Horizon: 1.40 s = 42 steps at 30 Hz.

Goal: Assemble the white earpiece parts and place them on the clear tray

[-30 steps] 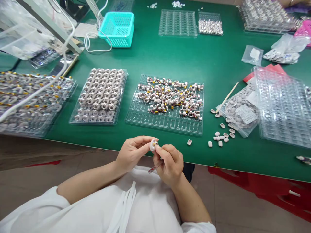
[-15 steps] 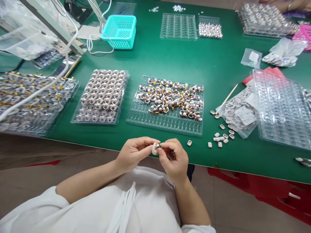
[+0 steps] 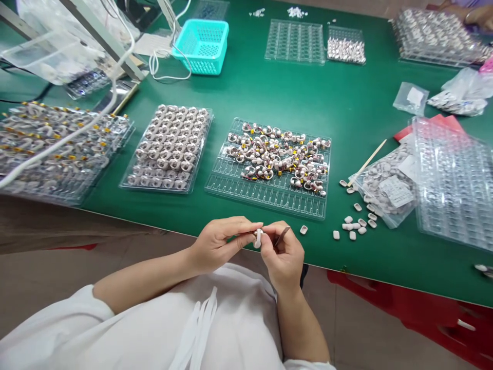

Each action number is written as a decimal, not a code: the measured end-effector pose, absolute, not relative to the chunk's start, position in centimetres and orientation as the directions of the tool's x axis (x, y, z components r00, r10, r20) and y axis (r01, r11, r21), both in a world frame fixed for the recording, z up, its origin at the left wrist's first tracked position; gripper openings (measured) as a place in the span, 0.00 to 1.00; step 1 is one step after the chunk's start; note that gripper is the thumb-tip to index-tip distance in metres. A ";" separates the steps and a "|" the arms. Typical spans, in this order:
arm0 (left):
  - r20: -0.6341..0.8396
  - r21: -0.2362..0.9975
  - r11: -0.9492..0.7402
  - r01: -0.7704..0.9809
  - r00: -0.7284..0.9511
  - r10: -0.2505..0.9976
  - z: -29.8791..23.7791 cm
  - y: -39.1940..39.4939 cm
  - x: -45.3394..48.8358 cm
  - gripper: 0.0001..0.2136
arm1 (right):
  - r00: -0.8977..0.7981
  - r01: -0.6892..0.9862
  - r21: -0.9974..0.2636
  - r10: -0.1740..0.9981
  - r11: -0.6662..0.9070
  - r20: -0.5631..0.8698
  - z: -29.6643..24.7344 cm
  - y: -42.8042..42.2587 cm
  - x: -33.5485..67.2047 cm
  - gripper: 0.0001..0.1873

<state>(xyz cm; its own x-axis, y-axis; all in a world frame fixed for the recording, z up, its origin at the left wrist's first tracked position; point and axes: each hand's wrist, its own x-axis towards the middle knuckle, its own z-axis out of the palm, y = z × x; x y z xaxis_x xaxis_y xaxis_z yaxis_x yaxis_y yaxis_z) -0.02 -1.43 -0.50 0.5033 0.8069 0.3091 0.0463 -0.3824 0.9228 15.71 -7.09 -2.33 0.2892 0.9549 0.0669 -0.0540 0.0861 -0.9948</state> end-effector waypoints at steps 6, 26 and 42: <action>0.211 0.945 -0.306 0.120 0.491 0.845 0.5 -1.4 0.1 0.11 | 0.306 -0.003 -0.997 0.949 0.083 0.078 -2.1 -7.0 15.2 0.03; -0.234 0.971 0.184 0.152 0.471 0.850 0.4 -0.4 1.3 0.10 | 0.535 0.819 -0.431 0.774 -0.378 0.337 -1.7 -9.3 35.3 0.11; -0.258 0.966 0.230 0.117 0.435 0.862 -0.5 -0.5 1.1 0.14 | 0.333 0.941 -0.102 0.934 -0.322 0.130 -1.3 -5.1 36.4 0.12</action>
